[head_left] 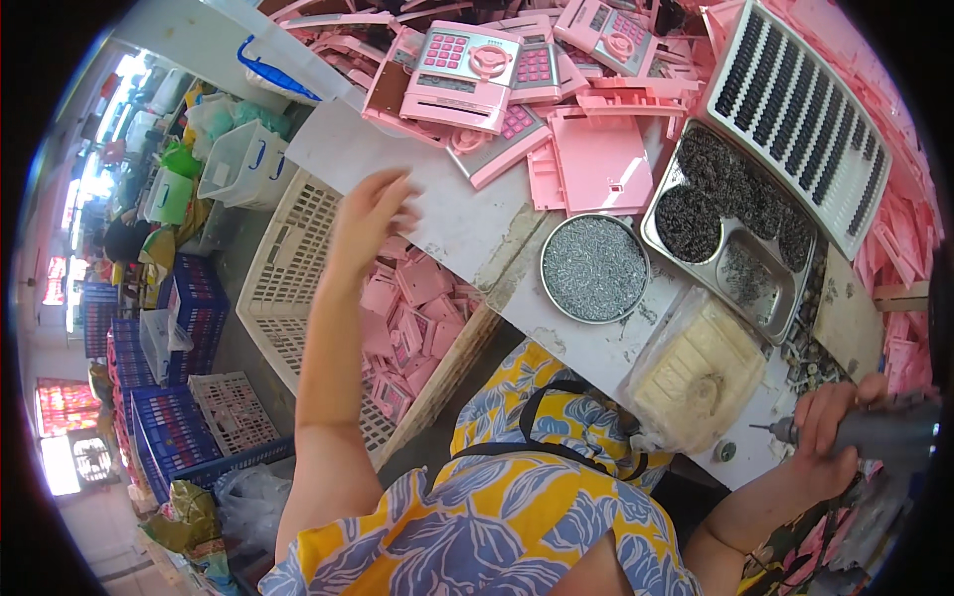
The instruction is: Assemble and solder electronic components into a toy cash register.
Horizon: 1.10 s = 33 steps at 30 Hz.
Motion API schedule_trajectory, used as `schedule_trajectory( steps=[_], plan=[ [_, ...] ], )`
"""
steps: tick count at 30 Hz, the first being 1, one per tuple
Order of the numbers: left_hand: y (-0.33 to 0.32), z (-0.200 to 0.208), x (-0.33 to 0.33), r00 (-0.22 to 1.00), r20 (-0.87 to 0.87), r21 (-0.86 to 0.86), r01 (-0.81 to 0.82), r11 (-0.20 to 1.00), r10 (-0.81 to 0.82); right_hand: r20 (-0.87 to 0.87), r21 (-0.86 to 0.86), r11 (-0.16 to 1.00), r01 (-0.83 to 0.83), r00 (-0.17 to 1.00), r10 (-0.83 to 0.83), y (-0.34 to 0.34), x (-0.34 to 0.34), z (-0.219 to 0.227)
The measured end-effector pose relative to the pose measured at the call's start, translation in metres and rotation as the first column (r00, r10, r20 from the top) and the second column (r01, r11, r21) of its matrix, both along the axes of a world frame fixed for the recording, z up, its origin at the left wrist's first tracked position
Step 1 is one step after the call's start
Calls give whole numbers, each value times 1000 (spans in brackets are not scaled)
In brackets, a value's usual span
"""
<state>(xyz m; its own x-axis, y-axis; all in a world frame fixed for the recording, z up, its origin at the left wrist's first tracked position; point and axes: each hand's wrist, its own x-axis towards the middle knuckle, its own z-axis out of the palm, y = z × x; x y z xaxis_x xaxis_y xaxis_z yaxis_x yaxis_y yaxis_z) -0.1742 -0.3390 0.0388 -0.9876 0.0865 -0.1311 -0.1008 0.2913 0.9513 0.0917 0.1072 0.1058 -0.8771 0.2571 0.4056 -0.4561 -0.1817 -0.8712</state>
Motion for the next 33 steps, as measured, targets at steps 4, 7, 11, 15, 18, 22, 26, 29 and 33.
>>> schedule_trajectory(
  steps=[4,7,11,15,18,22,26,29,33],
  plan=[
    [56,-32,-83,991,125,487,-99,868,43,54,213,950,227,968,-244,-4,-9,-3],
    [65,-56,-120,995,94,566,-85,820,38,41,309,883,353,923,-383,5,-2,-7],
    [97,-19,-81,944,-307,427,20,904,125,-377,430,427,796,588,-716,5,11,-29],
    [109,10,-2,794,-605,196,228,954,-66,26,203,878,434,894,-448,-13,40,-59],
    [135,-3,48,629,-600,19,629,777,-494,253,-643,743,-184,865,434,-42,12,-91],
    [186,-33,80,408,-578,88,892,443,-706,196,-930,367,-10,833,518,-57,7,-109],
    [224,-37,83,440,-436,72,886,457,-785,330,-778,627,-32,828,453,-37,43,-116],
    [245,-41,87,679,-173,99,733,673,-714,563,-466,866,180,815,133,-35,51,-82],
    [240,-34,107,385,-559,-268,754,599,-735,603,444,848,289,604,-521,-24,61,-100]
  ],
)
